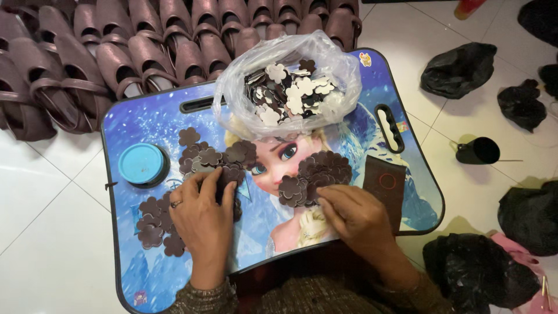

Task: The person sits at a low table and repeatedly picks up small dark flower-shaped pieces, aligns them, and joins them together by hand. They place the joined pieces into a growing pile on the table.

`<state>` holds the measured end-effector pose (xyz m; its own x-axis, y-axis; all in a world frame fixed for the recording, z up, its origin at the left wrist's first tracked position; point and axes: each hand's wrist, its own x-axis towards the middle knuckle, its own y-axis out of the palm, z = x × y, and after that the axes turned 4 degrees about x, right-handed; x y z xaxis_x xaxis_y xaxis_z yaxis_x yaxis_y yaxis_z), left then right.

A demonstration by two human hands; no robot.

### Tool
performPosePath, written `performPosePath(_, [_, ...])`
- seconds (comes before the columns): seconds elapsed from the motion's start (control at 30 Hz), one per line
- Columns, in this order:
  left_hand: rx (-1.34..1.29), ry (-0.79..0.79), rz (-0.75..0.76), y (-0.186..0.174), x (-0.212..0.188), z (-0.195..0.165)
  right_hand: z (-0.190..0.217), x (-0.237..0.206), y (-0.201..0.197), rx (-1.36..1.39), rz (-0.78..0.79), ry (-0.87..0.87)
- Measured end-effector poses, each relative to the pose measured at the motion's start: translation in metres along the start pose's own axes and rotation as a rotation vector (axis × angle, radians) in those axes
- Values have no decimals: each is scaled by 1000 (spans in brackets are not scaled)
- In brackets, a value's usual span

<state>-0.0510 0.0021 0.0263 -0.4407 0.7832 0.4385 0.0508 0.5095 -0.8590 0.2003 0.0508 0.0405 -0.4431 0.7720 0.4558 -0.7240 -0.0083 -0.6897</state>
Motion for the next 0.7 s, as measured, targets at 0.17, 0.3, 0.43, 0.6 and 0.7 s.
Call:
performPosePath(0.17, [-10, 3, -64, -2, -5, 4, 9, -2, 11, 71, 49, -50])
performPosePath(0.3, [-115, -109, -49, -5, -15, 8, 21, -1, 20, 152, 67, -82])
performPosePath(0.43, [-1121, -585, 186, 5, -29, 3, 37, 3, 27, 238, 57, -37])
performPosePath(0.6, [-1292, -626, 284, 14, -50, -11, 54, 10, 29, 466, 17, 37])
performPosePath(0.7, [-1234, -561, 310, 12, -60, -19, 60, 14, 31, 483, -9, 91])
